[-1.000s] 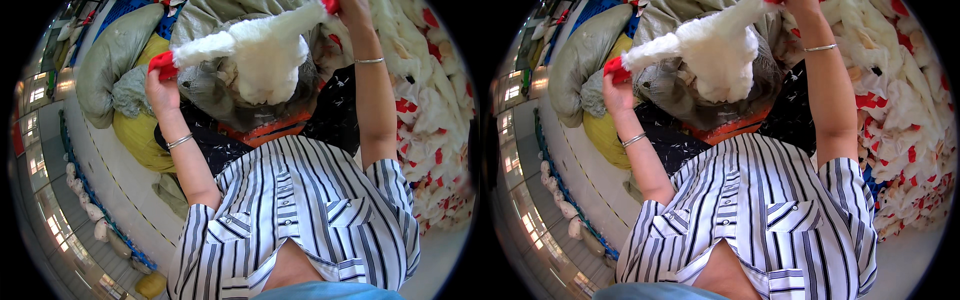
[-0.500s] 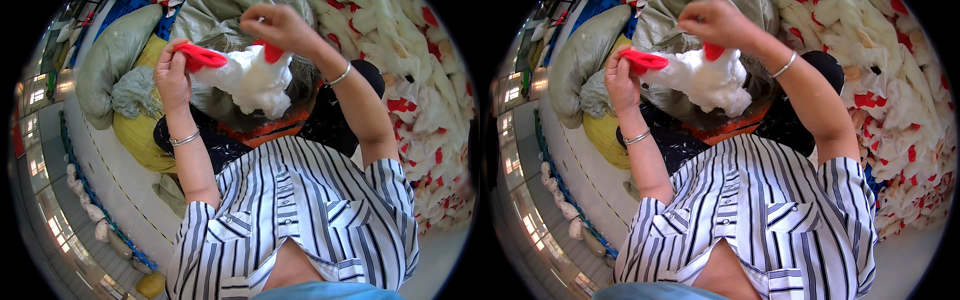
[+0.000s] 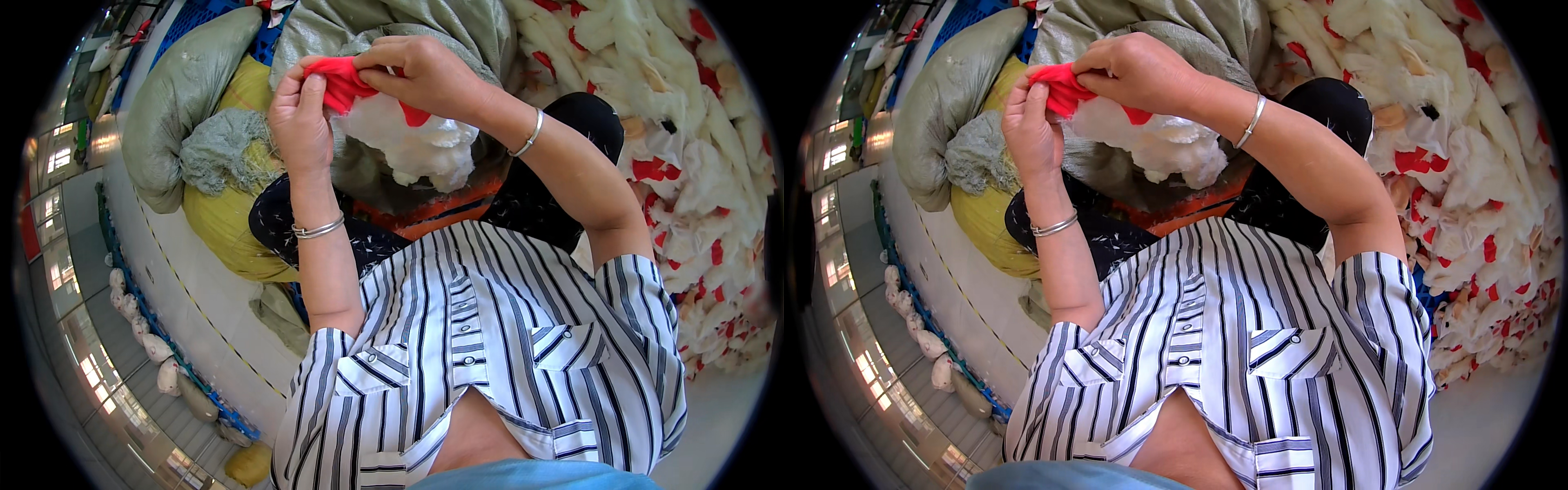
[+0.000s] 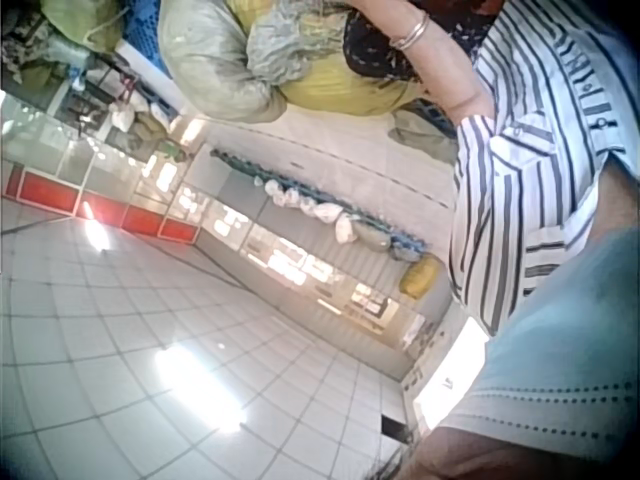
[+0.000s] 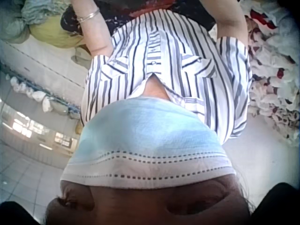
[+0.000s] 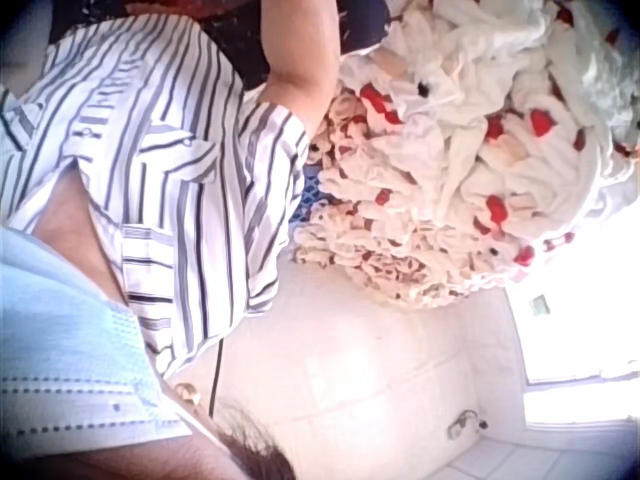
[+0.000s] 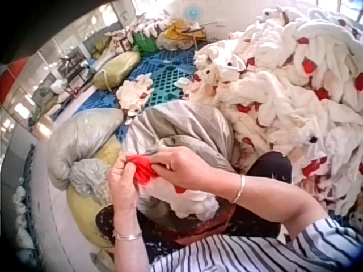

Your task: The person sits on the floor and stuffs white fluffy material into a white plush toy with red accents. They repeatedly pull handfuls of stuffing from a large sack, insert it into the toy's opening, and adjust the toy's shape to distribute the filling evenly.

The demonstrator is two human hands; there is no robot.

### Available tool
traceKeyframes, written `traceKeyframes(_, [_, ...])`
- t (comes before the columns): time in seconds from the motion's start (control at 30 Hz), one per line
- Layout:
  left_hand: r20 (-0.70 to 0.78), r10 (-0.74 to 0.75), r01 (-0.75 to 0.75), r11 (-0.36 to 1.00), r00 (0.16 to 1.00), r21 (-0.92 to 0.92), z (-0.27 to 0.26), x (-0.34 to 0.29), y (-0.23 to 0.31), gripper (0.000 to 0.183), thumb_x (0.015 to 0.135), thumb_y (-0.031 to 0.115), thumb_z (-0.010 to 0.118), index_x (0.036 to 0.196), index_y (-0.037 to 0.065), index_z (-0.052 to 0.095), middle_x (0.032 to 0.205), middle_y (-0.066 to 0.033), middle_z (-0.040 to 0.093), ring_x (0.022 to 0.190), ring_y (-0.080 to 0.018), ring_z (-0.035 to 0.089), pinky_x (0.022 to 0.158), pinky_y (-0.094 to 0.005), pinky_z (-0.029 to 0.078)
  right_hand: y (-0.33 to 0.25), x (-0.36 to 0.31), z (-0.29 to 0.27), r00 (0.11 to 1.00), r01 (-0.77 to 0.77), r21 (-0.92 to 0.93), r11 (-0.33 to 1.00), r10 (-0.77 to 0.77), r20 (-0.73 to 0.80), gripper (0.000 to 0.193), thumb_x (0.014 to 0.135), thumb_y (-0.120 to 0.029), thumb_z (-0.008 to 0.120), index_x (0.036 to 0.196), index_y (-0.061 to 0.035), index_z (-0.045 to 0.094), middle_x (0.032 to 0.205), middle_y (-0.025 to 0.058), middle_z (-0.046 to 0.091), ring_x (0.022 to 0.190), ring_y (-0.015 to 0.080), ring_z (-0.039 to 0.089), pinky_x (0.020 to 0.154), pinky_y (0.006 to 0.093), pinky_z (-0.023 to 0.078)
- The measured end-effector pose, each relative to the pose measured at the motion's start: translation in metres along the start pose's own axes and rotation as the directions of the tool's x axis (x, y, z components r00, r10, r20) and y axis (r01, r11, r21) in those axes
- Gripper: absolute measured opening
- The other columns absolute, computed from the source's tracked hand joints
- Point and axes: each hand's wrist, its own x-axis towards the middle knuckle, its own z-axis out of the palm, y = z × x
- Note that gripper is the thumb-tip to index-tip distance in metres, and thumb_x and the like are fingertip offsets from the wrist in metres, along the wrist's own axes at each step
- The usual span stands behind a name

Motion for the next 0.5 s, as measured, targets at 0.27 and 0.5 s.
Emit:
traceKeyframes(0.27, [0.089,-0.086,0.085,0.996,0.992,0.017,0.014,-0.009,-0.008,0.016,0.096,0.004,0.057,0.109,-0.002,0.063,0.101,-0.0076,0.068,0.086,-0.0112,0.065,0.077,-0.0246,0.054,0.005,0.000,-0.005,0.940,-0.331,0.299,0.895,0.285,0.186,0.018,0.086,-0.014,0.068,0.095,0.0013,0.068,0.076,0.0026,0.065,0.069,0.0076,0.058,0.067,0.0229,0.049])
traceKeyframes(0.5, [-0.013,-0.023,0.026,0.982,1.000,0.189,-0.026,0.003,0.008,0.016,0.095,0.005,0.055,0.106,-0.003,0.063,0.100,-0.0100,0.069,0.087,-0.0136,0.066,0.081,-0.0276,0.054,0.018,0.012,-0.038,0.900,-0.429,0.441,0.789,0.330,0.284,0.019,0.088,-0.017,0.064,0.089,0.0016,0.065,0.070,0.0023,0.063,0.062,0.0088,0.057,0.058,0.0252,0.048])
